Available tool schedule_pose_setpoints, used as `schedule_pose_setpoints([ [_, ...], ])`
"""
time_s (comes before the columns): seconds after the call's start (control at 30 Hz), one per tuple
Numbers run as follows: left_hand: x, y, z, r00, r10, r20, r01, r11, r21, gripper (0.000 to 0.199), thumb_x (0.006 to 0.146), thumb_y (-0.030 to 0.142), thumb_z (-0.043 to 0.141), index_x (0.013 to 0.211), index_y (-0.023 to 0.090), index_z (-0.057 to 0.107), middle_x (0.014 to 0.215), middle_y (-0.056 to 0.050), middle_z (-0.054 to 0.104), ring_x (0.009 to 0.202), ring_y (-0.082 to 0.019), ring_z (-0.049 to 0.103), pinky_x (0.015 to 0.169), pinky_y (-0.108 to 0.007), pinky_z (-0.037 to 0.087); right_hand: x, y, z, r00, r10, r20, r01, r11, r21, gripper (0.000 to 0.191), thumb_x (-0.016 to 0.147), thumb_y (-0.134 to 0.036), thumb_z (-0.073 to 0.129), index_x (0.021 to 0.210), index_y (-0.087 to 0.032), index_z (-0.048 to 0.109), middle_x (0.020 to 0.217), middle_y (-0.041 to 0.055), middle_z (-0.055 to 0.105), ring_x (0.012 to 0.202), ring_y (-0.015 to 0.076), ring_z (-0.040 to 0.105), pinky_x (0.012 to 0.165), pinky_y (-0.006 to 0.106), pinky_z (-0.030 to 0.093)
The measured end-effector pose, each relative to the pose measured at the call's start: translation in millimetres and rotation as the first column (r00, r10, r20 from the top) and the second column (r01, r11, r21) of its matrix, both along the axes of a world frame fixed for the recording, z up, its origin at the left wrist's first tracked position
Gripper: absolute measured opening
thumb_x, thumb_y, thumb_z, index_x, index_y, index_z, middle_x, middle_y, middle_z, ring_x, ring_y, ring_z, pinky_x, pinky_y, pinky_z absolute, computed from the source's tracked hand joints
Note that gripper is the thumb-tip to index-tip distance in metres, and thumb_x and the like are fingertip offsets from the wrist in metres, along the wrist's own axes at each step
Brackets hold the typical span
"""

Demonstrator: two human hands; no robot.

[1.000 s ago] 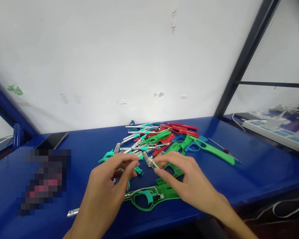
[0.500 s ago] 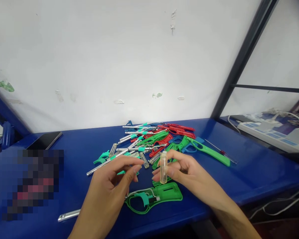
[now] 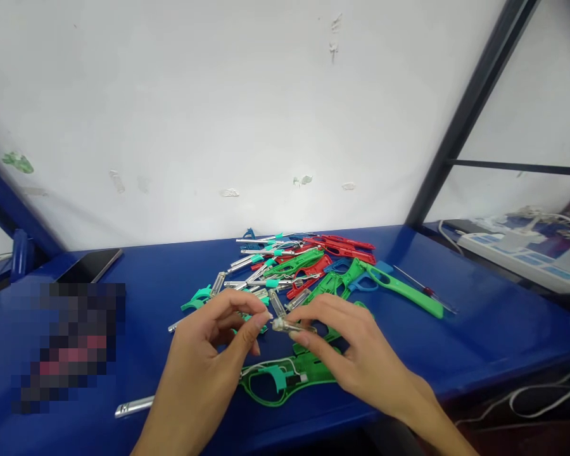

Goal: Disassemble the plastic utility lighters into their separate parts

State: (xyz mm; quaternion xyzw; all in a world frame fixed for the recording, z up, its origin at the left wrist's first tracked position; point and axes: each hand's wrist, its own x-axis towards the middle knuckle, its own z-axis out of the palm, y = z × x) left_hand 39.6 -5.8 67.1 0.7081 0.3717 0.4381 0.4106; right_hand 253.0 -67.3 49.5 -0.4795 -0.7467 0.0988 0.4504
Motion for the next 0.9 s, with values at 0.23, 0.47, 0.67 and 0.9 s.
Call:
schedule_pose_setpoints([
  [0.23,2,1,0.7,1.000,-0.012,0.015,0.013,0.999,-0.046,0.023,0.094,0.040,0.073,0.081,0.024,0.062,0.073,0.005,0.067,0.054,-0.010,0.058,0.050,-0.020,0.044,2,1,-2.0,0.998,-0.048,0.026,0.047,0.998,0.051,0.011,0.107,-0.026,0.068,0.112,-0.026,0.077,0.101,0.0001,0.079,0.093,0.0182,0.073,0.087,0.032,0.056],
  [0.47,2,-1,-2.9,0.998,-0.040,0.043,0.044,0.992,-0.115,0.035,0.095,0.045,0.073,0.077,0.024,0.050,0.073,0.006,0.061,0.053,-0.008,0.046,0.047,-0.019,0.035,3,1,-2.9,0.998,-0.057,0.025,0.054,0.995,0.089,0.012,0.106,-0.026,0.068,0.114,-0.026,0.078,0.102,0.0012,0.078,0.092,0.0183,0.072,0.083,0.032,0.057],
  [0.67,2,-2,-5.5,0.997,-0.065,0.028,0.068,0.993,-0.096,0.038,0.096,0.040,0.068,0.075,0.025,0.040,0.074,0.006,0.058,0.055,-0.009,0.040,0.049,-0.021,0.031,7,5,-6.9,0.991,-0.063,0.115,0.044,0.986,0.162,0.018,0.109,-0.025,0.064,0.122,-0.025,0.077,0.102,0.0032,0.076,0.091,0.0182,0.071,0.081,0.033,0.057],
  [0.9,6,-4,-7.8,0.995,-0.099,-0.013,0.098,0.993,-0.064,0.044,0.099,0.040,0.061,0.072,0.026,0.030,0.068,0.008,0.038,0.061,-0.012,0.031,0.052,-0.023,0.029,9,4,-10.3,0.923,-0.145,0.356,0.019,0.943,0.333,0.031,0.108,-0.006,0.050,0.123,-0.020,0.074,0.099,0.0053,0.074,0.088,0.0191,0.064,0.078,0.034,0.050],
])
